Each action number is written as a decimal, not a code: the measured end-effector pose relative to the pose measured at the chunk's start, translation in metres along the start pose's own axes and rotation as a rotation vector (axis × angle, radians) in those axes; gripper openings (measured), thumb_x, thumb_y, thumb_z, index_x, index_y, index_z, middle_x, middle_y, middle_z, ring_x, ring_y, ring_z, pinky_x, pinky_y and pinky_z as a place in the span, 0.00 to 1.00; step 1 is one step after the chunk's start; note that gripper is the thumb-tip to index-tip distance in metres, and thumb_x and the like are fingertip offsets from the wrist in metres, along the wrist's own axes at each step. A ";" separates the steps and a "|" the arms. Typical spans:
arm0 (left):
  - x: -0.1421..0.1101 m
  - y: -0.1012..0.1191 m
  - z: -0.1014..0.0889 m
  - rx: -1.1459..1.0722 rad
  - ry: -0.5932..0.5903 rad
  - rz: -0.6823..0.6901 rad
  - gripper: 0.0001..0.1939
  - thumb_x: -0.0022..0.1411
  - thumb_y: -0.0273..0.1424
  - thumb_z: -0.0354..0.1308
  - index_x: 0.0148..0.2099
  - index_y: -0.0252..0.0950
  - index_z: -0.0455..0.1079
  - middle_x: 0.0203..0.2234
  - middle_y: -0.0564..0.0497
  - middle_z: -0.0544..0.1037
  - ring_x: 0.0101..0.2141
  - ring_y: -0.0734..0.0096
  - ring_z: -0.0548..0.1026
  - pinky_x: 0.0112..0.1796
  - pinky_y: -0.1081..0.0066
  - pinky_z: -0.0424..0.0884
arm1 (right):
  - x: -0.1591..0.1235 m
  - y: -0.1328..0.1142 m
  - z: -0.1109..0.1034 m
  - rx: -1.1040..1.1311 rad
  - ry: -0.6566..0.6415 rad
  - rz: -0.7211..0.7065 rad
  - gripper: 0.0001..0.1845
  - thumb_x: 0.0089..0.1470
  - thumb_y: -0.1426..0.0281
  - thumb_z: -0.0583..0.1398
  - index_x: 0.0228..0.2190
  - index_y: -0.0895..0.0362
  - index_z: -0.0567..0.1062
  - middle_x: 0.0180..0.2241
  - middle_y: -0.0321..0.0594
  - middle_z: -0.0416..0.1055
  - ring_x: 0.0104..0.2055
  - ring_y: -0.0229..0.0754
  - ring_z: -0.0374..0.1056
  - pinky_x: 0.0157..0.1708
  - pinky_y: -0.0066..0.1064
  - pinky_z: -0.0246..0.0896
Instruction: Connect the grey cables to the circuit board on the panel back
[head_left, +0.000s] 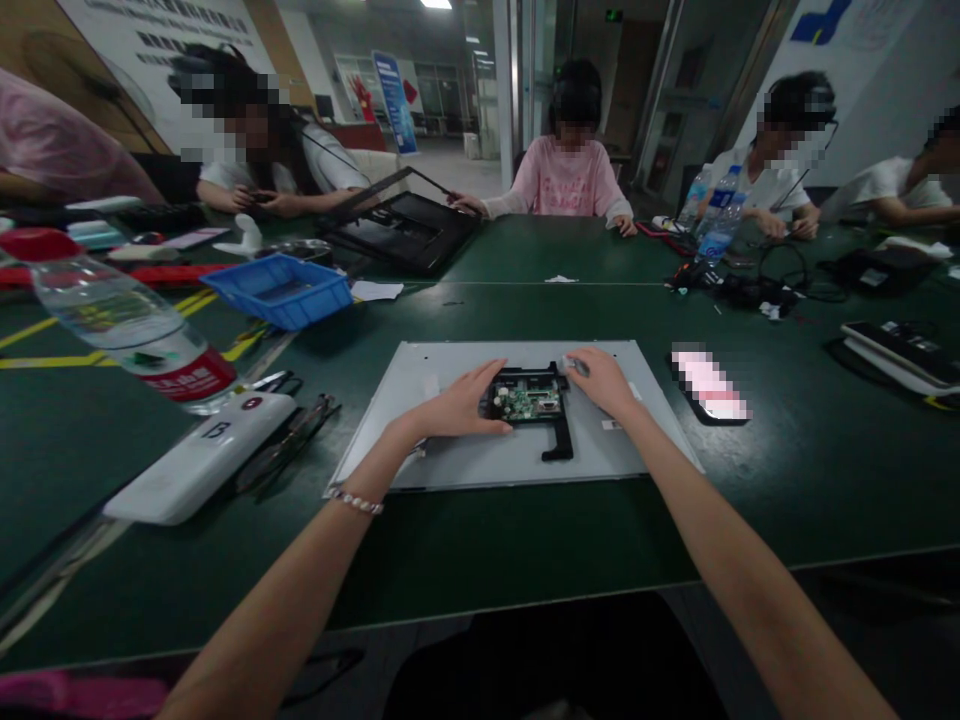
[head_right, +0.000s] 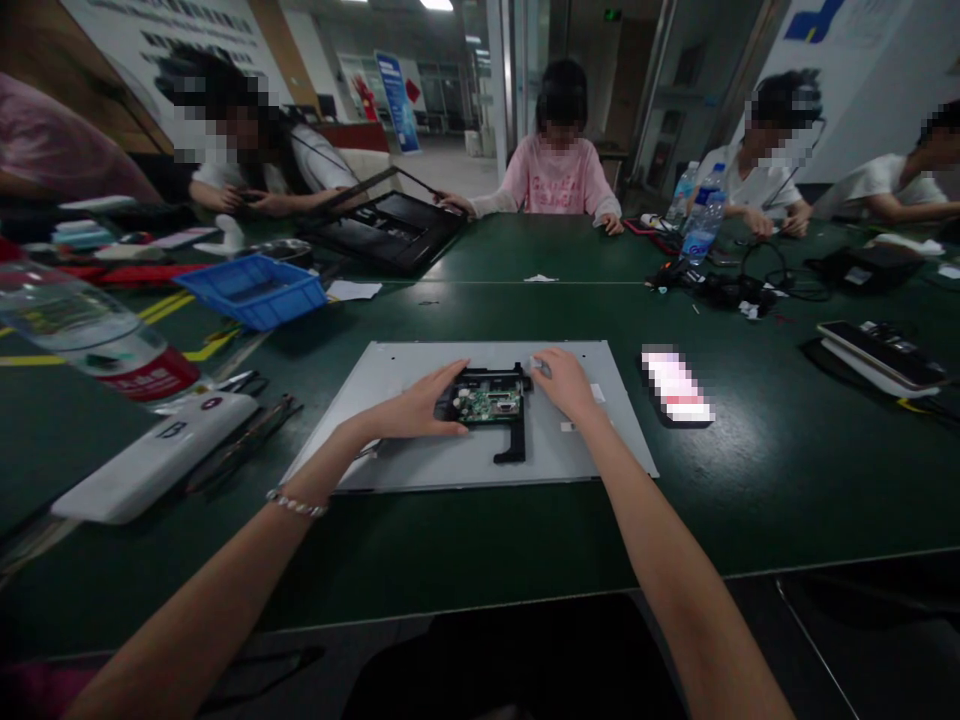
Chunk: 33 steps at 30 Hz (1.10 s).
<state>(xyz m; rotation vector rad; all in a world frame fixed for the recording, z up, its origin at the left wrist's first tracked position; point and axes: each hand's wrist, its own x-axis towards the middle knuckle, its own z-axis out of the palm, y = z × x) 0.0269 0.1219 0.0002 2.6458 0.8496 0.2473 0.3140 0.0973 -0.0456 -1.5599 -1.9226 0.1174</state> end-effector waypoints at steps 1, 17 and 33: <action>-0.001 0.001 0.002 0.005 0.006 0.003 0.52 0.53 0.50 0.58 0.69 0.35 0.35 0.65 0.38 0.46 0.63 0.48 0.49 0.59 0.53 0.52 | 0.000 -0.001 -0.001 -0.012 -0.014 -0.007 0.13 0.56 0.69 0.56 0.42 0.58 0.75 0.45 0.46 0.73 0.48 0.45 0.66 0.50 0.35 0.57; -0.006 0.008 0.009 0.109 0.024 -0.008 0.50 0.56 0.55 0.52 0.69 0.33 0.36 0.65 0.37 0.48 0.63 0.47 0.49 0.59 0.53 0.50 | 0.007 -0.018 -0.013 -0.211 -0.008 -0.012 0.14 0.60 0.71 0.53 0.39 0.58 0.78 0.43 0.45 0.73 0.44 0.44 0.68 0.42 0.32 0.60; -0.006 0.002 0.014 0.086 0.085 0.022 0.53 0.54 0.55 0.54 0.68 0.29 0.35 0.64 0.34 0.50 0.62 0.47 0.52 0.59 0.53 0.52 | 0.037 -0.085 0.005 -0.376 -0.249 -0.211 0.15 0.62 0.73 0.50 0.39 0.58 0.76 0.39 0.47 0.75 0.43 0.44 0.69 0.40 0.31 0.57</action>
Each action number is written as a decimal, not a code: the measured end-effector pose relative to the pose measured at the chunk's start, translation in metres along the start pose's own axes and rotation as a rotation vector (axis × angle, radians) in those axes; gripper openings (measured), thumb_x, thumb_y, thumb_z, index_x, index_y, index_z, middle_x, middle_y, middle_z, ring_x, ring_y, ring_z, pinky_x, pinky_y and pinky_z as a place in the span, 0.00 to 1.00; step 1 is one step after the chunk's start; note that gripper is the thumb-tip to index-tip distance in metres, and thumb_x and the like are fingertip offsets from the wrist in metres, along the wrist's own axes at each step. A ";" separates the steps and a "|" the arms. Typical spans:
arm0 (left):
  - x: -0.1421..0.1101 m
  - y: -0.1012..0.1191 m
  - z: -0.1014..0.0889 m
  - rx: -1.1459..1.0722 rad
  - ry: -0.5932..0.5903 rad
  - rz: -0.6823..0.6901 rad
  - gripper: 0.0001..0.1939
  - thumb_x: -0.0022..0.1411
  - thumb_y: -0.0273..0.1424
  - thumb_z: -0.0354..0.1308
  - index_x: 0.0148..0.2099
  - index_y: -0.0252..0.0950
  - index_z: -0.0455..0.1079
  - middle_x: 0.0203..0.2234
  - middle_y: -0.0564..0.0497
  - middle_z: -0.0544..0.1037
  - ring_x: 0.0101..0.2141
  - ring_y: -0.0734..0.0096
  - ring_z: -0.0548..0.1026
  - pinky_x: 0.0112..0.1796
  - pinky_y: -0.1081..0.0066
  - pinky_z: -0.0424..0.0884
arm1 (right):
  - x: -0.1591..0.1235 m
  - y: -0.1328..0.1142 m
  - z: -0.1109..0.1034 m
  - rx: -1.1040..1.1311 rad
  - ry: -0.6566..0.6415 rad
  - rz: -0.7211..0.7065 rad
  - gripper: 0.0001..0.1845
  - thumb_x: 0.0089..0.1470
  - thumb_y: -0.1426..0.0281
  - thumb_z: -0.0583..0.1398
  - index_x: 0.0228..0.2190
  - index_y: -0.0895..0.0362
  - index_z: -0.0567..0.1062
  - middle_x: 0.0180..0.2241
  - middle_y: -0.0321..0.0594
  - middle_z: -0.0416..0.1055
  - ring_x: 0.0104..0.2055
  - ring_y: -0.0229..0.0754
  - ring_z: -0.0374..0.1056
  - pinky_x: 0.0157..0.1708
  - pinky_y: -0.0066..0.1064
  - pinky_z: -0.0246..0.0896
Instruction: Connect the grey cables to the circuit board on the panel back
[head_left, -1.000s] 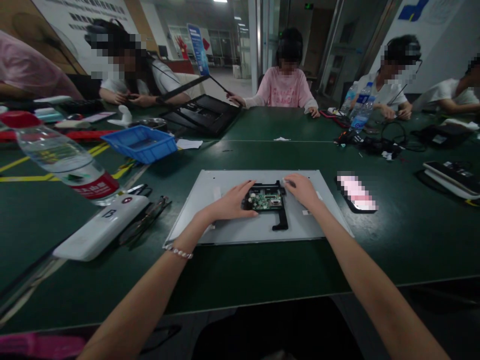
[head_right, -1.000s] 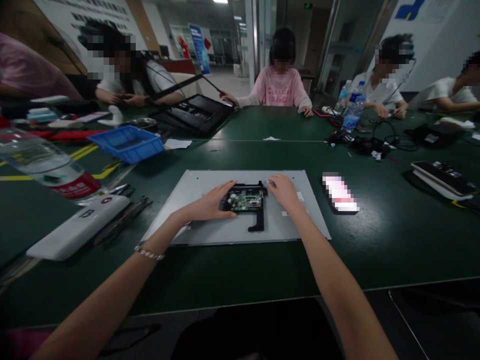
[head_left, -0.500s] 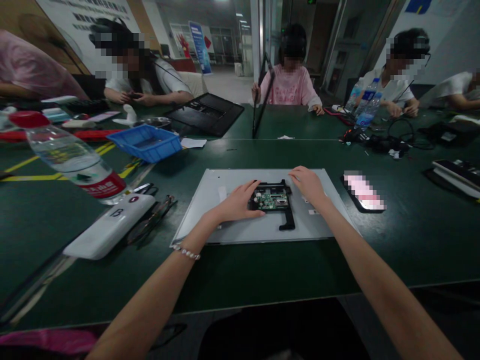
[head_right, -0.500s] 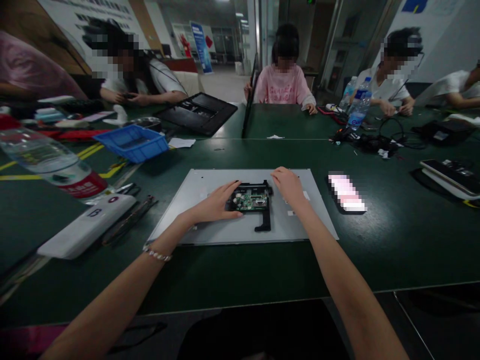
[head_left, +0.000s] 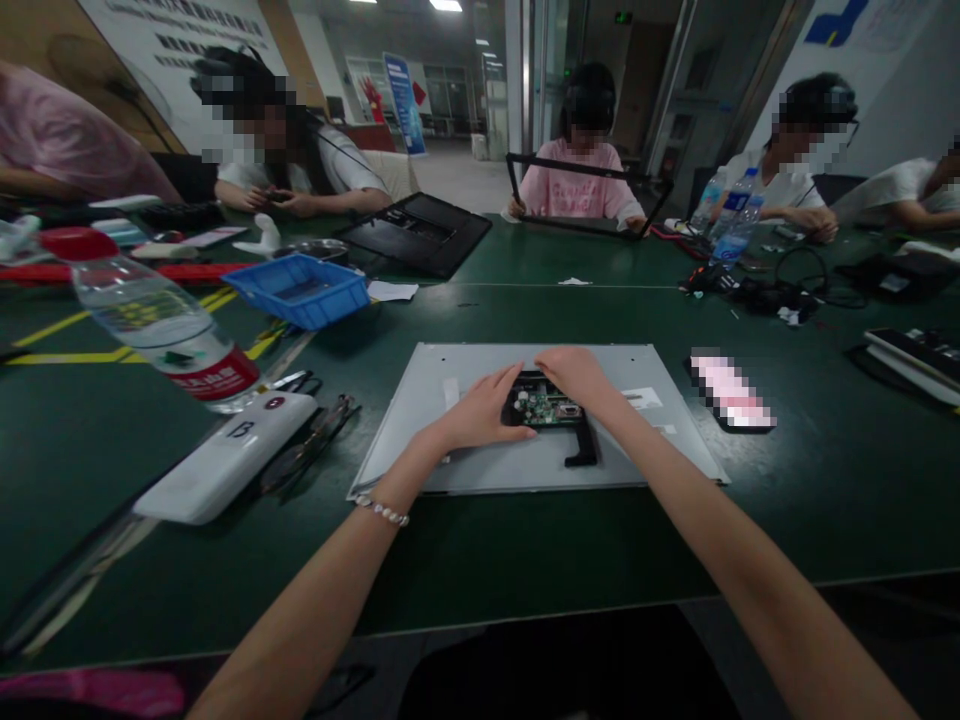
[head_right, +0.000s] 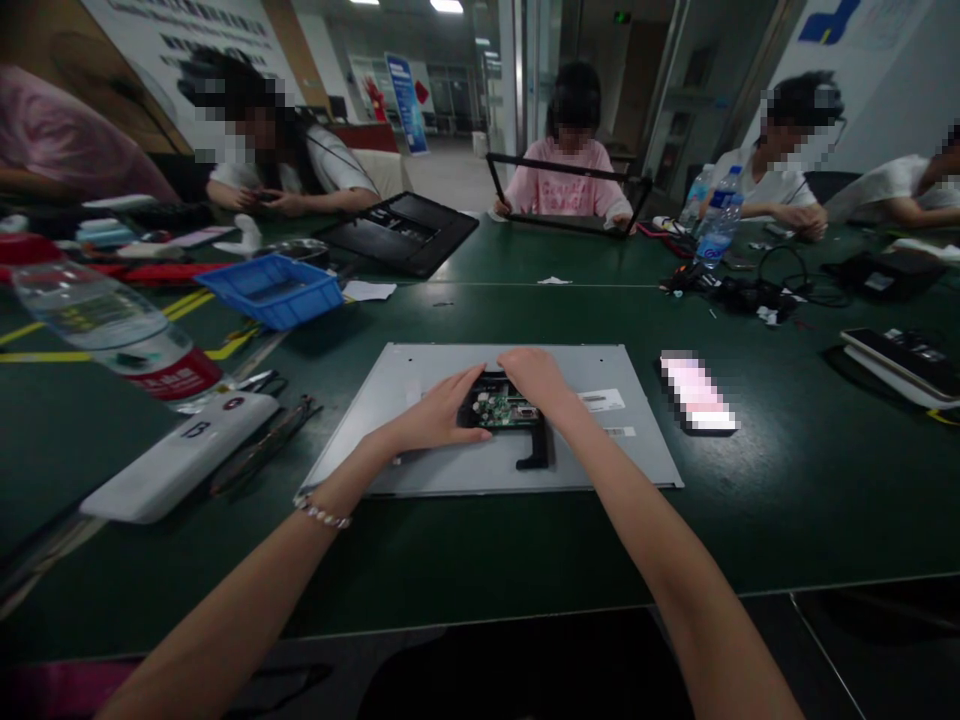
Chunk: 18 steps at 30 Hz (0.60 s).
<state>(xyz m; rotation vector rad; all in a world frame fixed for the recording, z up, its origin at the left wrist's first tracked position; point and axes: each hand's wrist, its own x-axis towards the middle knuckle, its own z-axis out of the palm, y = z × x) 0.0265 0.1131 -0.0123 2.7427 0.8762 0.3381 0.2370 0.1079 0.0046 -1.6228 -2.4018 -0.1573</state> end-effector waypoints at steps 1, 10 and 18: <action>0.000 0.000 0.001 -0.001 0.004 -0.001 0.54 0.53 0.55 0.55 0.68 0.29 0.34 0.64 0.34 0.49 0.62 0.47 0.52 0.59 0.53 0.52 | 0.002 -0.002 0.001 -0.006 -0.014 -0.004 0.15 0.62 0.73 0.50 0.38 0.59 0.76 0.38 0.47 0.76 0.42 0.45 0.69 0.40 0.31 0.57; -0.001 -0.002 0.004 -0.007 0.033 0.006 0.55 0.53 0.55 0.56 0.68 0.32 0.31 0.63 0.34 0.51 0.61 0.46 0.53 0.58 0.51 0.53 | 0.006 -0.004 0.007 0.132 -0.007 -0.003 0.14 0.60 0.72 0.52 0.37 0.57 0.78 0.39 0.46 0.76 0.43 0.45 0.69 0.41 0.31 0.59; -0.001 -0.001 0.003 -0.017 0.032 0.005 0.54 0.53 0.54 0.56 0.68 0.32 0.33 0.63 0.34 0.51 0.61 0.46 0.53 0.58 0.51 0.53 | 0.009 0.003 0.008 0.308 -0.007 -0.035 0.14 0.58 0.71 0.54 0.40 0.57 0.78 0.40 0.44 0.76 0.44 0.44 0.69 0.46 0.31 0.59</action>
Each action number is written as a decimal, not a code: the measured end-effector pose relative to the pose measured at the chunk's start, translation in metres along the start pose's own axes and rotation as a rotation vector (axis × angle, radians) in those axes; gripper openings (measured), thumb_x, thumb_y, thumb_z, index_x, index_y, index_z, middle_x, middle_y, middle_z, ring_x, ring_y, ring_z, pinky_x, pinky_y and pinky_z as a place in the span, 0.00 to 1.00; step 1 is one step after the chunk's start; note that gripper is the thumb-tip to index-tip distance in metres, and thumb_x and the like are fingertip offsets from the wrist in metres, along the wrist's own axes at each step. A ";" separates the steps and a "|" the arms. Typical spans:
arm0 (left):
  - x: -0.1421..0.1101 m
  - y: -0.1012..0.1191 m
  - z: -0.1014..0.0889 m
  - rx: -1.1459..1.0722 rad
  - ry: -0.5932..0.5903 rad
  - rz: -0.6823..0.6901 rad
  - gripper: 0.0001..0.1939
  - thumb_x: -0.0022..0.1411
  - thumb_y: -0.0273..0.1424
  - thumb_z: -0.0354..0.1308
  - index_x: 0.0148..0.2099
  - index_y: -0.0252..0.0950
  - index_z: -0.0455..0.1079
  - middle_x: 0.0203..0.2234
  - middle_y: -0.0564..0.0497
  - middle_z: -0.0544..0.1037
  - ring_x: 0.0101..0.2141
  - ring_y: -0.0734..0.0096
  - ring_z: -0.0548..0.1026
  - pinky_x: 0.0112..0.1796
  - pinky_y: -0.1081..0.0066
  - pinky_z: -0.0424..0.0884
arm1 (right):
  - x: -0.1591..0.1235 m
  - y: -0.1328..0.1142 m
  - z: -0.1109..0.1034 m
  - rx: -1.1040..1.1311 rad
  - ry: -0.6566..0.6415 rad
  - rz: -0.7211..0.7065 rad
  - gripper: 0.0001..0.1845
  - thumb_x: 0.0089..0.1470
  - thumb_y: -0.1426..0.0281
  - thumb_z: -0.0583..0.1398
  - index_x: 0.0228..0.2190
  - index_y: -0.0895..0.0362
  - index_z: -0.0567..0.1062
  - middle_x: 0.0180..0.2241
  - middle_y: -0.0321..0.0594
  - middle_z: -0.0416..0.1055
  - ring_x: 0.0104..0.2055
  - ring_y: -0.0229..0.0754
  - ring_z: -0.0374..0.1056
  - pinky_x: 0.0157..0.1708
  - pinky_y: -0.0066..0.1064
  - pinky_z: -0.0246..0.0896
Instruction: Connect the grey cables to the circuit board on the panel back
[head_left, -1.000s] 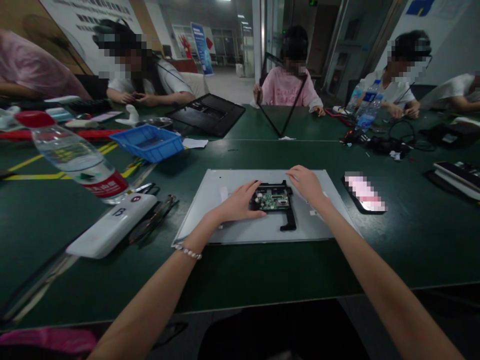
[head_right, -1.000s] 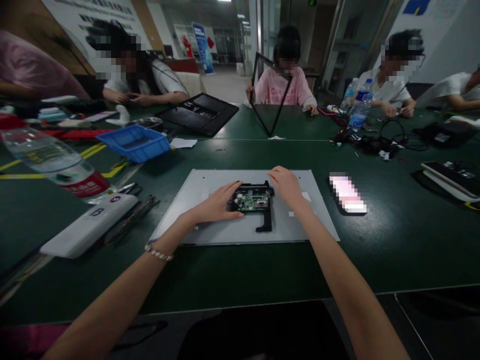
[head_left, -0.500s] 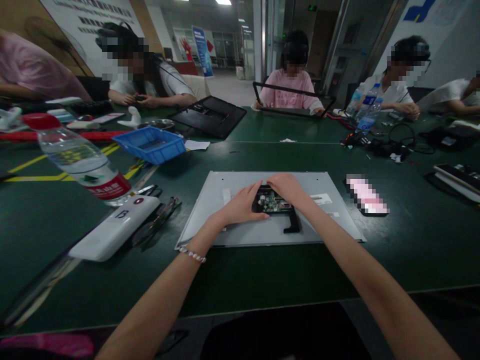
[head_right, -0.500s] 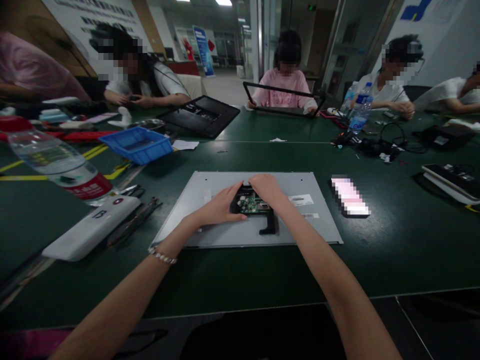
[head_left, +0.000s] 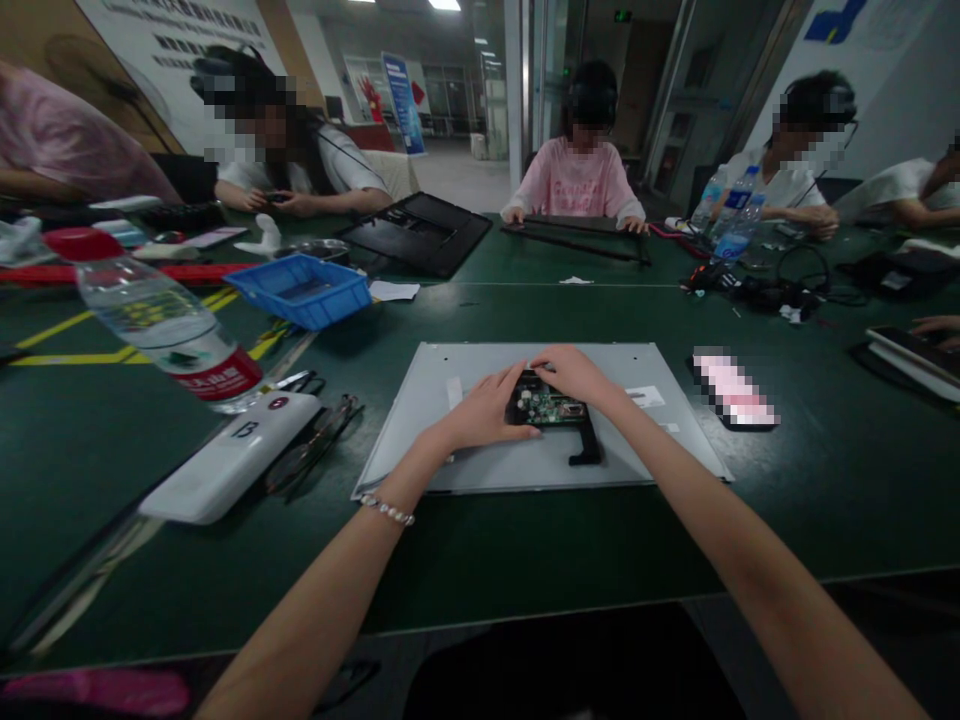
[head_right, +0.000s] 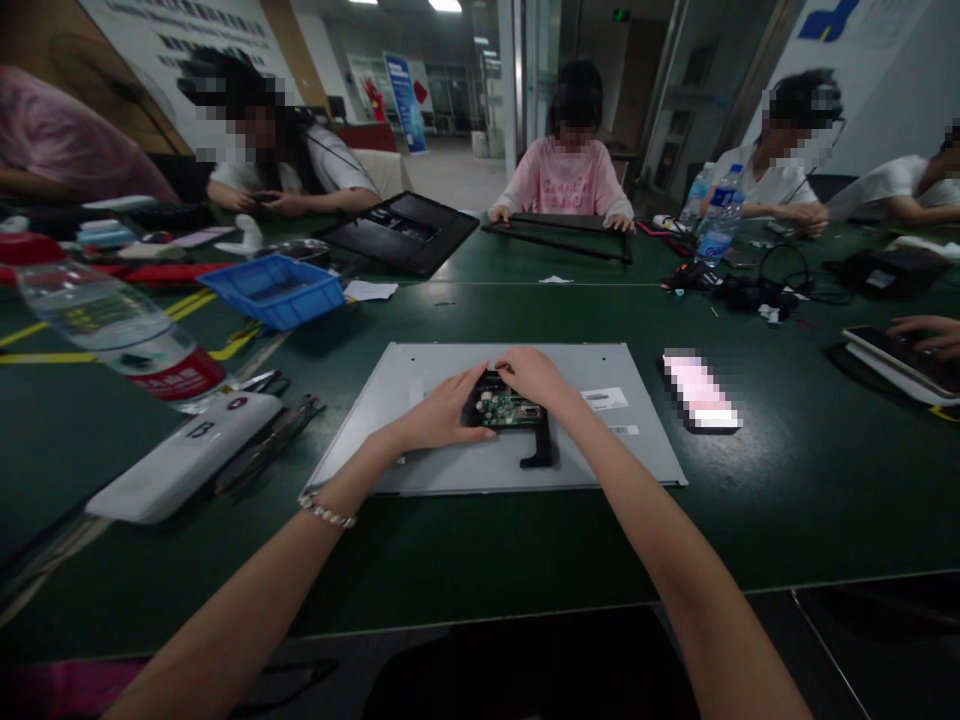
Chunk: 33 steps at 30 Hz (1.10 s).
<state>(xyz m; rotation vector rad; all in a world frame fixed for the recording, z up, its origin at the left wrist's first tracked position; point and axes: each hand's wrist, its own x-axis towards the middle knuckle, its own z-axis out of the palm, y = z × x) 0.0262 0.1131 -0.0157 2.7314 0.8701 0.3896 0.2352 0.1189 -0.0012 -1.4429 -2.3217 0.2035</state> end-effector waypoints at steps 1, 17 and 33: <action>0.000 0.000 0.000 0.001 0.000 0.000 0.54 0.53 0.54 0.56 0.68 0.31 0.33 0.63 0.34 0.51 0.61 0.46 0.53 0.58 0.51 0.53 | 0.000 0.001 0.000 0.016 0.008 0.001 0.14 0.58 0.71 0.54 0.41 0.57 0.78 0.41 0.44 0.76 0.44 0.44 0.69 0.46 0.32 0.59; 0.000 0.003 -0.005 -0.003 -0.034 -0.006 0.53 0.54 0.54 0.55 0.68 0.31 0.34 0.64 0.36 0.49 0.62 0.46 0.52 0.58 0.53 0.51 | -0.098 0.056 -0.044 0.148 0.025 0.340 0.16 0.52 0.68 0.57 0.42 0.58 0.77 0.43 0.46 0.74 0.42 0.44 0.70 0.43 0.35 0.63; 0.001 0.008 -0.009 -0.017 -0.042 -0.004 0.51 0.54 0.51 0.56 0.68 0.33 0.36 0.64 0.36 0.50 0.61 0.46 0.53 0.58 0.52 0.51 | -0.106 0.053 -0.049 0.280 -0.085 0.447 0.09 0.45 0.71 0.59 0.31 0.57 0.78 0.30 0.41 0.76 0.33 0.42 0.71 0.35 0.33 0.63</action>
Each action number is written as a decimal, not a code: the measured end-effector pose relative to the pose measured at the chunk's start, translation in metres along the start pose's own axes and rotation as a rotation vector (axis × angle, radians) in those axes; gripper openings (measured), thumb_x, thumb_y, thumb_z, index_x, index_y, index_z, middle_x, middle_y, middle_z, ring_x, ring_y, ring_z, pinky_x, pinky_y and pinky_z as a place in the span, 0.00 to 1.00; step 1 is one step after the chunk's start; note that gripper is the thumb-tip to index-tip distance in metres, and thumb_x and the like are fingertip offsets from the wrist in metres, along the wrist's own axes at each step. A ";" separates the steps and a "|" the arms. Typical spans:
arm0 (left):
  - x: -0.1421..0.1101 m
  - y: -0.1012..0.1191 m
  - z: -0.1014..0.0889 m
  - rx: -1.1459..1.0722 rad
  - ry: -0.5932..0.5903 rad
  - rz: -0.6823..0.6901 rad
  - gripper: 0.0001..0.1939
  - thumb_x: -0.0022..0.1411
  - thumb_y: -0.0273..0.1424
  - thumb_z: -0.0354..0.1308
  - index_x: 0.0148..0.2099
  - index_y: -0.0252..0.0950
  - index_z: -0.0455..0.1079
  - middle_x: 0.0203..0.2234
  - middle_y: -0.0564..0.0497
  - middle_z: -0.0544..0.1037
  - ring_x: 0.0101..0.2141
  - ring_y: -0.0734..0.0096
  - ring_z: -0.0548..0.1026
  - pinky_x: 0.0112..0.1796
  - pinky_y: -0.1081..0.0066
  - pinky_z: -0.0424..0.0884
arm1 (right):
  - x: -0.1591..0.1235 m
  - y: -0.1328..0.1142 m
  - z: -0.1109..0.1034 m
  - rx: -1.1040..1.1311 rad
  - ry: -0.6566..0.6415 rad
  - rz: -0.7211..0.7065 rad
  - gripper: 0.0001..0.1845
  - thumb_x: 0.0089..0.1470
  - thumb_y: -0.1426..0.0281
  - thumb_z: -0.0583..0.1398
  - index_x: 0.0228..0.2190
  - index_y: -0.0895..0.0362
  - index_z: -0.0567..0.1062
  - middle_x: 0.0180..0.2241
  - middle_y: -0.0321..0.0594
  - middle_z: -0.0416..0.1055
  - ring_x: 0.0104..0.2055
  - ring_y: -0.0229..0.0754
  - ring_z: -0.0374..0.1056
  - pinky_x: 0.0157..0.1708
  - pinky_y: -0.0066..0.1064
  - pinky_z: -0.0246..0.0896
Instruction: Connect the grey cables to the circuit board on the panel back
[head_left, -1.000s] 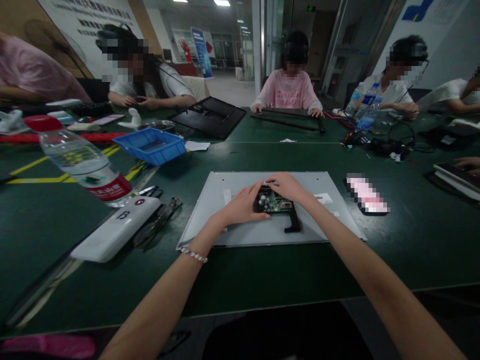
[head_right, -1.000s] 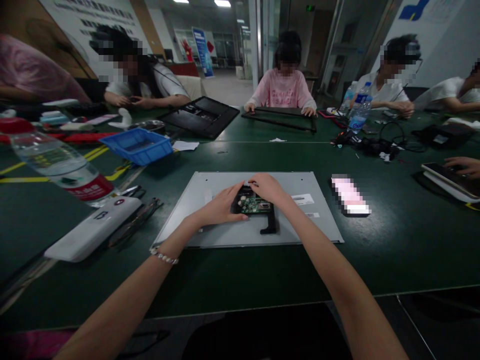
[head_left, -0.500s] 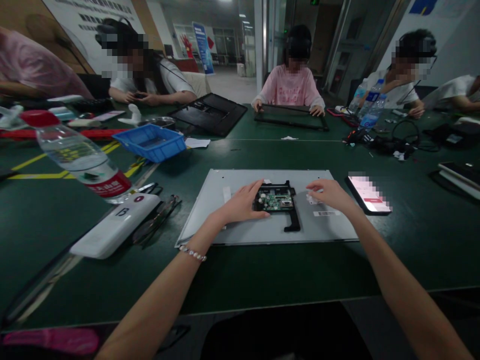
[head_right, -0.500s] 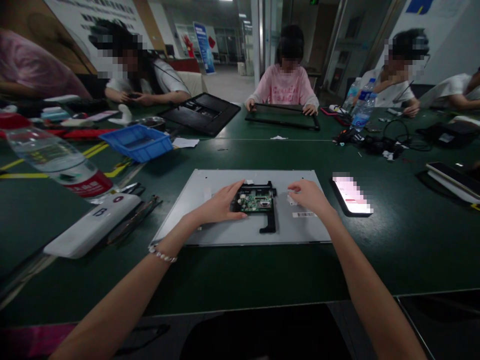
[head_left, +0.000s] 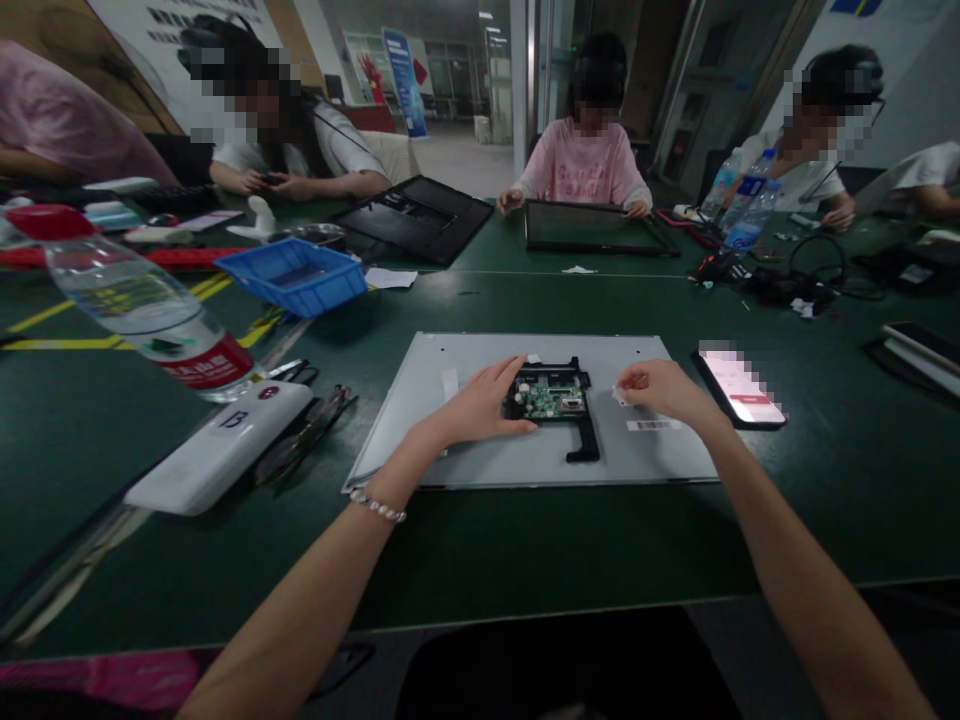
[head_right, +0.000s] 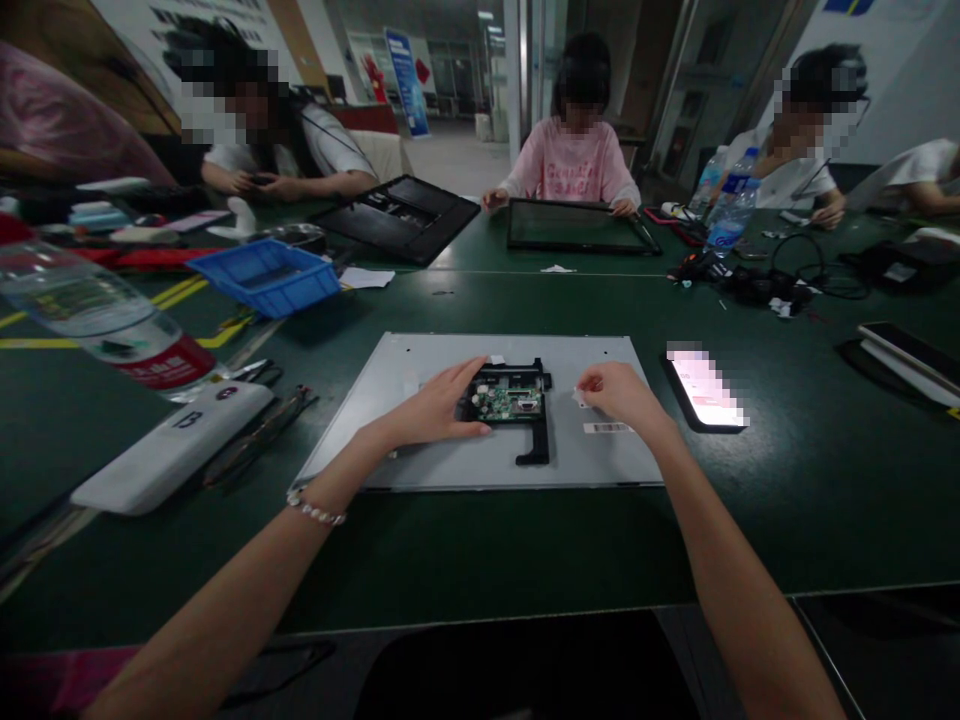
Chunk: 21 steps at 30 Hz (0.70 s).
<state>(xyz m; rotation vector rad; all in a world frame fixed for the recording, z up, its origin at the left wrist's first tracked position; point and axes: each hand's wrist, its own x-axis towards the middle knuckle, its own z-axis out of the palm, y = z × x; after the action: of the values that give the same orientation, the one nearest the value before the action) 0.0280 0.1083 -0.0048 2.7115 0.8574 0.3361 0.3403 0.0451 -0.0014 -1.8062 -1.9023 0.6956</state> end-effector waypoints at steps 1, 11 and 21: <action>0.000 0.000 0.000 -0.001 -0.001 0.001 0.51 0.54 0.51 0.56 0.68 0.33 0.36 0.64 0.36 0.50 0.61 0.46 0.53 0.58 0.52 0.51 | -0.001 -0.001 -0.001 0.017 -0.006 -0.004 0.09 0.46 0.71 0.59 0.30 0.57 0.78 0.30 0.41 0.76 0.34 0.43 0.71 0.36 0.33 0.63; 0.001 0.001 0.000 -0.017 0.010 0.001 0.51 0.54 0.49 0.56 0.69 0.34 0.35 0.64 0.37 0.50 0.61 0.44 0.53 0.57 0.48 0.53 | -0.003 -0.019 0.011 0.402 -0.209 0.019 0.11 0.49 0.69 0.57 0.36 0.56 0.75 0.28 0.40 0.73 0.29 0.38 0.71 0.24 0.27 0.62; 0.001 -0.001 0.002 -0.007 0.011 -0.001 0.50 0.54 0.50 0.56 0.68 0.33 0.36 0.64 0.38 0.50 0.61 0.46 0.53 0.58 0.51 0.53 | 0.004 -0.016 0.018 0.380 -0.224 -0.054 0.12 0.49 0.71 0.58 0.37 0.56 0.76 0.34 0.40 0.75 0.31 0.36 0.69 0.33 0.30 0.65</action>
<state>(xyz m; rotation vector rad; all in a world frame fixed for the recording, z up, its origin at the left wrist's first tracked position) 0.0292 0.1090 -0.0067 2.7057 0.8584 0.3531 0.3166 0.0470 -0.0064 -1.4843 -1.7927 1.1923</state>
